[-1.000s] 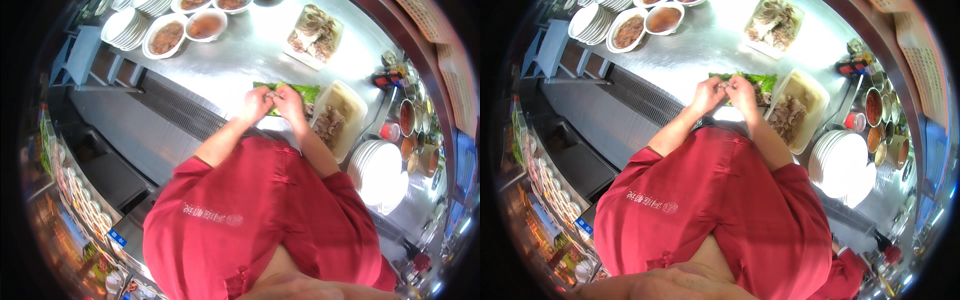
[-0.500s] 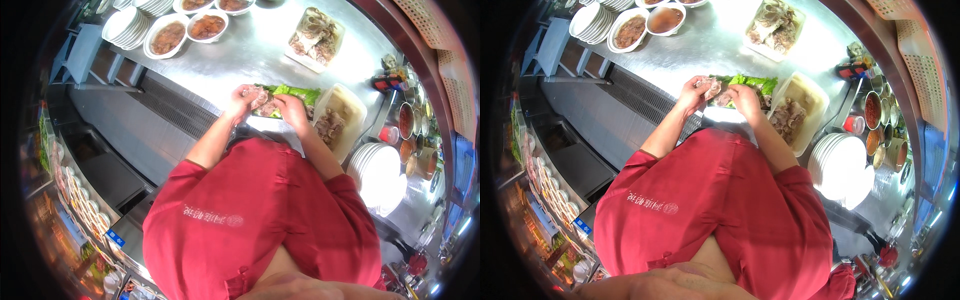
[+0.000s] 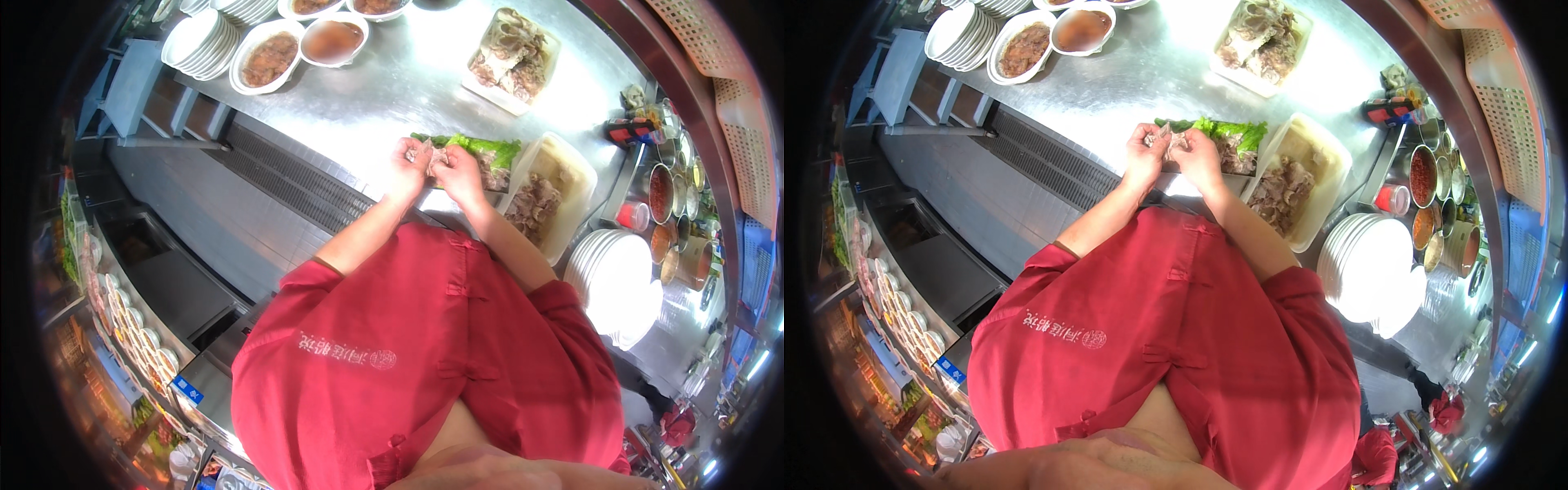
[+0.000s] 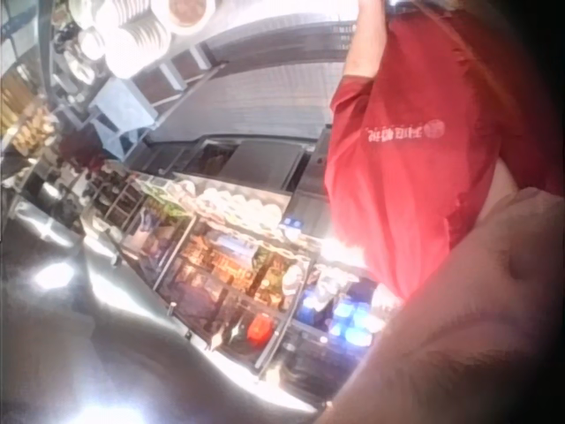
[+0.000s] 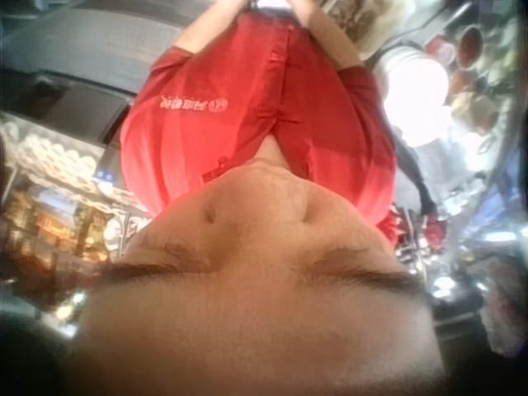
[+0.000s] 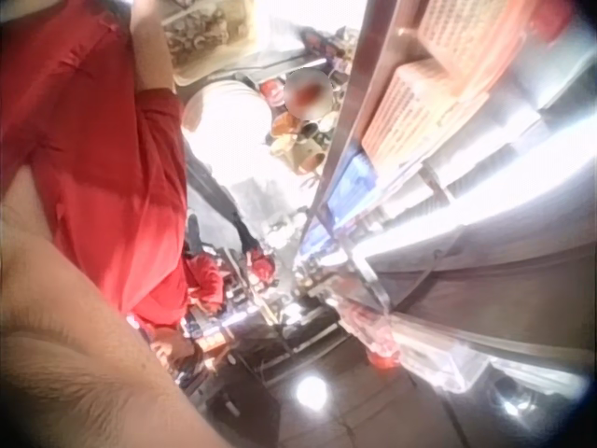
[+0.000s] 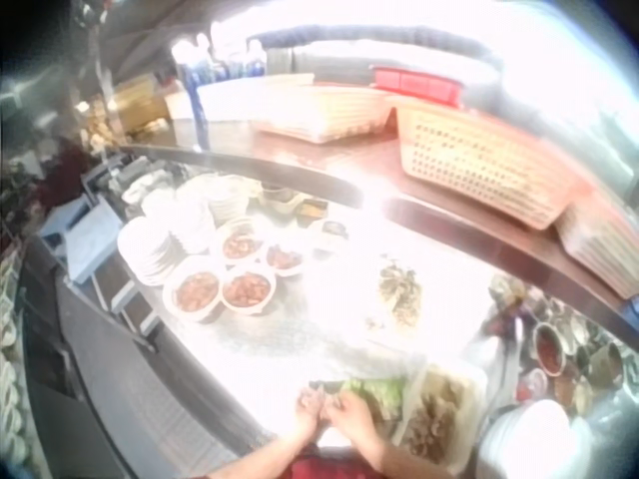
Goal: The person places green leaves on a plate, then adds sliced meat on top of the leaves. They continue layering meat and leaves, then move to a refrigerated display to retrieve a packaged item and return to the counter.
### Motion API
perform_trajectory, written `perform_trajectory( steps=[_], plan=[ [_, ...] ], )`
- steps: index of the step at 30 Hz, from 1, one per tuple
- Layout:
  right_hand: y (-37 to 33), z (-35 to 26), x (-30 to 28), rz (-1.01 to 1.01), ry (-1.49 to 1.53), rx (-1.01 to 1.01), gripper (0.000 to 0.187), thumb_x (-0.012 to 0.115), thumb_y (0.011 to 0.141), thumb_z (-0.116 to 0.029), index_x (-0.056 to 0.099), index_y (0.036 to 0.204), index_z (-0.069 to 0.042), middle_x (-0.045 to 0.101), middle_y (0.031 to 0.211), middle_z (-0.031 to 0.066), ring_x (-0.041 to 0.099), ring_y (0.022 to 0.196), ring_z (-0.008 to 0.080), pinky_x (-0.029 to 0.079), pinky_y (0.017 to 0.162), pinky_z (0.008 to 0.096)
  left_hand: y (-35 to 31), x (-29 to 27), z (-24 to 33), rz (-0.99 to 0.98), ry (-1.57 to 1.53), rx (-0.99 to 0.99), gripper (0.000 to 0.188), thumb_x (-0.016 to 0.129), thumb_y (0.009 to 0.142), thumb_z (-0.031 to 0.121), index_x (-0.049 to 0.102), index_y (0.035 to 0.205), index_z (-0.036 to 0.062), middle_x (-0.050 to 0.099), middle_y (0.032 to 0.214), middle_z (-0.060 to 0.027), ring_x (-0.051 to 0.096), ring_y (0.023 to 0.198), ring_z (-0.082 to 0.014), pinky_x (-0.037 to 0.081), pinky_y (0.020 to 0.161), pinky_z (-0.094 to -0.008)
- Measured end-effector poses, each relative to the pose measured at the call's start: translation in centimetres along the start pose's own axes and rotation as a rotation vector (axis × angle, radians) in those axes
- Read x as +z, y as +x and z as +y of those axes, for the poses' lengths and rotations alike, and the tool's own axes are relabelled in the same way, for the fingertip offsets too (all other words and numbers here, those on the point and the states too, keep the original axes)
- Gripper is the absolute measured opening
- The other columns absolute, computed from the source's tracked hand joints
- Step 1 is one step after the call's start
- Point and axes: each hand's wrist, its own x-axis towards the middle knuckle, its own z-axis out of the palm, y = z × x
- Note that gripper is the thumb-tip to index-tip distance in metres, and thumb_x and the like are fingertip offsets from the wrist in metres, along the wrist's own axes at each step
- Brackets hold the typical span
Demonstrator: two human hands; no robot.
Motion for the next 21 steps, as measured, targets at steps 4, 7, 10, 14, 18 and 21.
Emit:
perform_trajectory(
  steps=[4, 7, 10, 14, 18, 21],
  plan=[
    [0.6, 1.6, -1.3, 0.104, -0.159, 0.023, 0.019, 0.063, 0.083, 0.005, 0.060, 0.102, 0.003, 0.065, 0.082, 0.0055, 0.060, 0.071, 0.0116, 0.047, 0.061, 0.0266, 0.6, -0.4, 0.7, 0.041, 0.030, 0.027, 0.013, 0.067, 0.095, 0.003, 0.056, 0.101, 0.0068, 0.064, 0.081, -0.0030, 0.059, 0.065, -0.0091, 0.049, 0.055, -0.0235],
    [0.9, 2.5, -3.0, 0.154, -0.215, -0.066, 0.023, 0.065, 0.082, 0.004, 0.062, 0.105, 0.003, 0.066, 0.084, 0.0058, 0.062, 0.076, 0.0124, 0.049, 0.065, 0.0271, 1.3, -1.6, 2.2, 0.072, 0.037, -0.021, 0.011, 0.066, 0.096, 0.004, 0.057, 0.101, 0.0077, 0.062, 0.076, -0.0011, 0.054, 0.058, -0.0072, 0.041, 0.048, -0.0229],
    [0.8, 2.3, -3.7, 0.022, -0.089, -0.008, 0.023, 0.062, 0.086, 0.008, 0.060, 0.109, 0.004, 0.067, 0.093, 0.0072, 0.066, 0.085, 0.0140, 0.052, 0.067, 0.0264, 1.5, -2.1, 3.3, -0.106, 0.051, -0.166, 0.014, 0.071, 0.094, 0.009, 0.059, 0.102, 0.0079, 0.063, 0.074, -0.0003, 0.053, 0.059, -0.0062, 0.041, 0.051, -0.0226],
    [0.3, 0.5, -2.6, -0.119, -0.072, -0.006, 0.021, 0.061, 0.088, 0.006, 0.059, 0.109, 0.004, 0.067, 0.095, 0.0082, 0.065, 0.080, 0.0139, 0.053, 0.065, 0.0272, 1.0, -1.5, 3.4, -0.351, 0.363, -0.112, 0.020, 0.075, 0.088, 0.006, 0.062, 0.103, 0.0044, 0.066, 0.083, -0.0026, 0.057, 0.066, -0.0062, 0.046, 0.057, -0.0234],
    [-0.1, -1.1, -1.1, -0.009, 0.085, 0.034, 0.018, 0.061, 0.088, 0.004, 0.059, 0.106, 0.002, 0.065, 0.088, 0.0075, 0.062, 0.067, 0.0116, 0.051, 0.057, 0.0276, 1.0, -0.7, 3.0, -0.259, 0.260, -0.045, 0.021, 0.074, 0.086, 0.003, 0.062, 0.104, 0.0029, 0.065, 0.084, -0.0017, 0.059, 0.069, -0.0069, 0.050, 0.061, -0.0242],
    [-0.1, -1.9, -1.0, 0.013, 0.084, 0.067, 0.018, 0.062, 0.088, 0.005, 0.060, 0.107, 0.003, 0.067, 0.091, 0.0071, 0.063, 0.076, 0.0112, 0.051, 0.063, 0.0257, 0.9, -0.5, 2.9, -0.241, 0.310, -0.047, 0.020, 0.073, 0.085, 0.002, 0.062, 0.101, 0.0019, 0.064, 0.082, -0.0014, 0.058, 0.069, -0.0075, 0.050, 0.060, -0.0246]
  ],
)
